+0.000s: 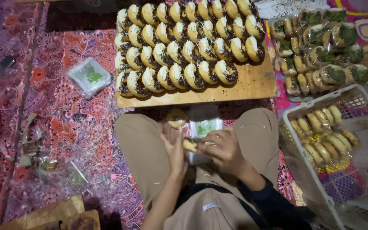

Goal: The person sits on a patterned rug and individually wraps small ring-shaped pastries in clear plastic bags. They pick each pastry from a wooden board, place it into a bag, and set the packaged item aside in a nearby basket.

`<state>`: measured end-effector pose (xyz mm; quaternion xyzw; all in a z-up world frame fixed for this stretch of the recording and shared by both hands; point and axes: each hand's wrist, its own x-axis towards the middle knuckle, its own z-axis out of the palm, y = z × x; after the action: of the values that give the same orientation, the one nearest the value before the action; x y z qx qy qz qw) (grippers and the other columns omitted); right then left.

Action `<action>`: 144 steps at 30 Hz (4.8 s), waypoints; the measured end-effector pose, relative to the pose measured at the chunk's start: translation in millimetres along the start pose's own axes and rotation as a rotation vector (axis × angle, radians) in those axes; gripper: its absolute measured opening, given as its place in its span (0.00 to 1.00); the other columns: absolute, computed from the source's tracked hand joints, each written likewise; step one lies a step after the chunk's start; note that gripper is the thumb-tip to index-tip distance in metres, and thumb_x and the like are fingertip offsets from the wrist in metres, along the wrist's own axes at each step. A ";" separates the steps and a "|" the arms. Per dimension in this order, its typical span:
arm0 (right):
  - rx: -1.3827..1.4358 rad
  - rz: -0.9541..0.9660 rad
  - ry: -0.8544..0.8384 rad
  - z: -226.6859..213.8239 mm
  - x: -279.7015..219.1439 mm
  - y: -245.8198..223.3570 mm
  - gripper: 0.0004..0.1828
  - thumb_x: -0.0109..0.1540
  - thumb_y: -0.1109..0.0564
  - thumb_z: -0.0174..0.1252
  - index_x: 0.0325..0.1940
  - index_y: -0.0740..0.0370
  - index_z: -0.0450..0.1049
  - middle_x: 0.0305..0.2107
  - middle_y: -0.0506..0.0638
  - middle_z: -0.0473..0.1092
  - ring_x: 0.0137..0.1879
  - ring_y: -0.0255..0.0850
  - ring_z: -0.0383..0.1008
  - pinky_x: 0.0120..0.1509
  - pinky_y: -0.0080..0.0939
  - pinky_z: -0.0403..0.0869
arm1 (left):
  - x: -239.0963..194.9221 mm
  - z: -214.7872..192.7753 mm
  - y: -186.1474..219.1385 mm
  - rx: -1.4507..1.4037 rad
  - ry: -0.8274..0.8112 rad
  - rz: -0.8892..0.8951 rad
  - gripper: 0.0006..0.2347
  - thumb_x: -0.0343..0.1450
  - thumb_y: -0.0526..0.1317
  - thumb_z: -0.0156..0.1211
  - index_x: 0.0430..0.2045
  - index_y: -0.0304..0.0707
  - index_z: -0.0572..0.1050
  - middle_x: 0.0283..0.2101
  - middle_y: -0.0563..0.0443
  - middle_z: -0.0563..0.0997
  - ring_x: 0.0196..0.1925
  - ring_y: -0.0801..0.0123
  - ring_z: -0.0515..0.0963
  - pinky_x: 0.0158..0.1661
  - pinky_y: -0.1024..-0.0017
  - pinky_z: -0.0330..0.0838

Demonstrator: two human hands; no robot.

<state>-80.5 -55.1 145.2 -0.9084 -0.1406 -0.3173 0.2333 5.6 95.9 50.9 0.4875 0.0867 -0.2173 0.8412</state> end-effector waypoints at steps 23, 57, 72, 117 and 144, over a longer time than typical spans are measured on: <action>0.092 -0.143 -0.121 -44.0 57.9 -27.3 0.16 0.54 0.62 0.66 0.44 0.69 0.77 0.36 0.53 0.73 0.40 0.47 0.75 0.42 0.44 0.75 | -54.3 3.1 51.5 0.542 -0.646 0.124 0.09 0.76 0.31 0.48 0.48 0.28 0.74 0.32 0.57 0.76 0.35 0.81 0.73 0.35 0.77 0.70; 0.259 -0.262 -0.248 -11.1 76.0 -7.7 0.16 0.58 0.61 0.65 0.49 0.70 0.77 0.42 0.57 0.75 0.46 0.49 0.79 0.47 0.44 0.79 | -56.1 1.6 110.3 1.204 -0.414 0.362 0.06 0.74 0.35 0.54 0.34 0.28 0.76 0.32 0.29 0.80 0.36 0.38 0.81 0.34 0.52 0.74; -0.120 0.660 -0.170 -23.9 11.2 64.9 0.09 0.61 0.61 0.62 0.44 0.68 0.80 0.39 0.62 0.77 0.42 0.54 0.79 0.46 0.49 0.76 | -45.7 -16.4 123.6 1.006 -0.221 0.496 0.08 0.75 0.33 0.53 0.41 0.29 0.79 0.35 0.32 0.83 0.36 0.45 0.86 0.32 0.59 0.76; 1.063 0.758 -0.123 106.0 4.2 3.1 0.33 0.57 0.58 0.71 0.63 0.72 0.69 0.49 0.55 0.76 0.54 0.37 0.76 0.61 0.39 0.75 | -58.1 -2.9 95.4 0.630 0.163 0.568 0.23 0.79 0.43 0.52 0.66 0.27 0.59 0.65 0.35 0.64 0.66 0.57 0.64 0.62 0.66 0.61; 1.105 1.620 0.000 273.8 -116.3 25.7 0.06 0.61 0.59 0.62 0.42 0.60 0.78 0.28 0.49 0.75 0.24 0.30 0.69 0.24 0.29 0.62 | 21.9 -165.5 35.8 0.884 0.415 0.302 0.05 0.70 0.34 0.68 0.26 0.31 0.78 0.24 0.54 0.77 0.26 0.77 0.71 0.29 0.79 0.65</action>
<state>-18.6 50.9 -127.0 -0.4929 0.3967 0.0495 0.7728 52.1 247.1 -13.3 0.8369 0.0805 -0.0080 0.5414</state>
